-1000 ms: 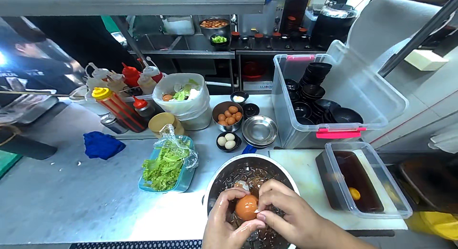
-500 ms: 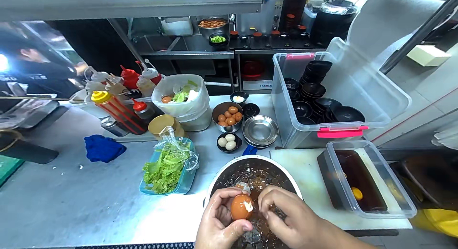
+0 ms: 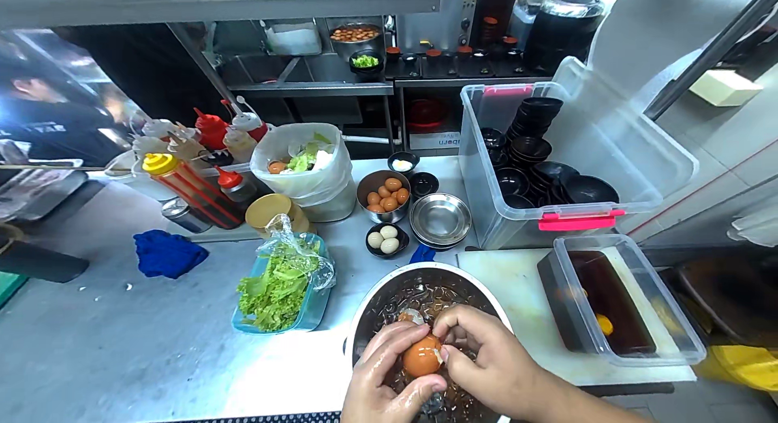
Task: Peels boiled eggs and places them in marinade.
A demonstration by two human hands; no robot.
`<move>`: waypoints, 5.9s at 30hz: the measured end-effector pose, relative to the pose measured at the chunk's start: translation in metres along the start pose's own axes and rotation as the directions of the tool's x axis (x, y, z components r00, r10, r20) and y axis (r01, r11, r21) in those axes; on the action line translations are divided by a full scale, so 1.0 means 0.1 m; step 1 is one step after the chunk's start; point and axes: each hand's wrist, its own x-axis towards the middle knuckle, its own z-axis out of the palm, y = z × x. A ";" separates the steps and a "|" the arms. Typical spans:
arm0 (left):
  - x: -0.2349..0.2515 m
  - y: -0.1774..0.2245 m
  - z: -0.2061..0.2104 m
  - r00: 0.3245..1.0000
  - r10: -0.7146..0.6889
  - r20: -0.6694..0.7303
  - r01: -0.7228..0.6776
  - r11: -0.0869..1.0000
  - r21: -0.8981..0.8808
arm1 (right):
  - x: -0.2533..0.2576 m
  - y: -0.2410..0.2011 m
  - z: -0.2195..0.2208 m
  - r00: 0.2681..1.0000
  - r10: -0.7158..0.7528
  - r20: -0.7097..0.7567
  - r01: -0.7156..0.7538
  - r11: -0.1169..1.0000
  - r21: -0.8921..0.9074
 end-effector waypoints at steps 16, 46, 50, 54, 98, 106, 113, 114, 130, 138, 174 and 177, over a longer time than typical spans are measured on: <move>0.05 0.09 -0.05 0.980 -0.152 0.128 0.182 0.947 -0.264 | 0.01 -0.06 0.03 0.986 0.165 0.028 -0.167 0.965 0.202; -0.01 0.02 0.04 0.998 -0.063 0.020 0.059 0.983 0.176 | 0.04 -0.06 0.03 0.937 0.335 0.099 -0.348 0.869 0.353; -0.02 0.02 0.04 0.999 -0.046 0.019 0.041 0.976 0.212 | 0.03 -0.07 0.03 0.944 0.319 0.084 -0.330 0.895 0.301; -0.02 0.02 0.05 0.998 -0.043 0.035 0.034 0.974 0.225 | 0.04 -0.09 0.03 0.938 0.339 0.074 -0.347 0.903 0.255; 0.03 0.08 -0.02 0.977 -0.208 0.041 0.211 0.970 -0.123 | -0.05 -0.02 0.03 0.974 0.225 -0.012 -0.218 0.953 0.212; 0.03 0.04 -0.01 0.989 -0.146 0.036 0.146 0.989 -0.003 | -0.05 0.01 0.03 0.991 0.129 -0.023 -0.128 0.990 0.056; 0.02 0.02 0.00 0.994 -0.108 0.033 0.104 0.989 0.110 | -0.06 0.05 0.06 0.998 0.013 -0.068 -0.023 0.989 -0.146; 0.01 0.01 0.00 0.994 -0.101 0.033 0.096 0.988 0.123 | -0.06 0.05 0.06 0.997 0.004 -0.072 -0.016 0.986 -0.166; 0.01 0.01 0.00 0.995 -0.093 0.029 0.093 0.996 -0.011 | -0.09 0.07 -0.03 0.997 0.039 -0.071 -0.037 0.999 0.027; 0.01 0.00 -0.01 0.998 -0.041 0.052 0.034 0.990 0.136 | -0.10 0.09 0.01 0.998 0.008 -0.067 -0.009 1.000 -0.014; 0.07 0.05 -0.12 0.963 -0.121 0.242 0.186 0.946 -0.266 | 0.03 -0.05 -0.07 0.940 0.286 0.187 -0.338 0.853 0.397; 0.06 0.03 -0.09 0.973 -0.134 0.188 0.179 0.952 -0.247 | 0.02 0.02 -0.06 0.954 0.239 0.180 -0.295 0.846 0.444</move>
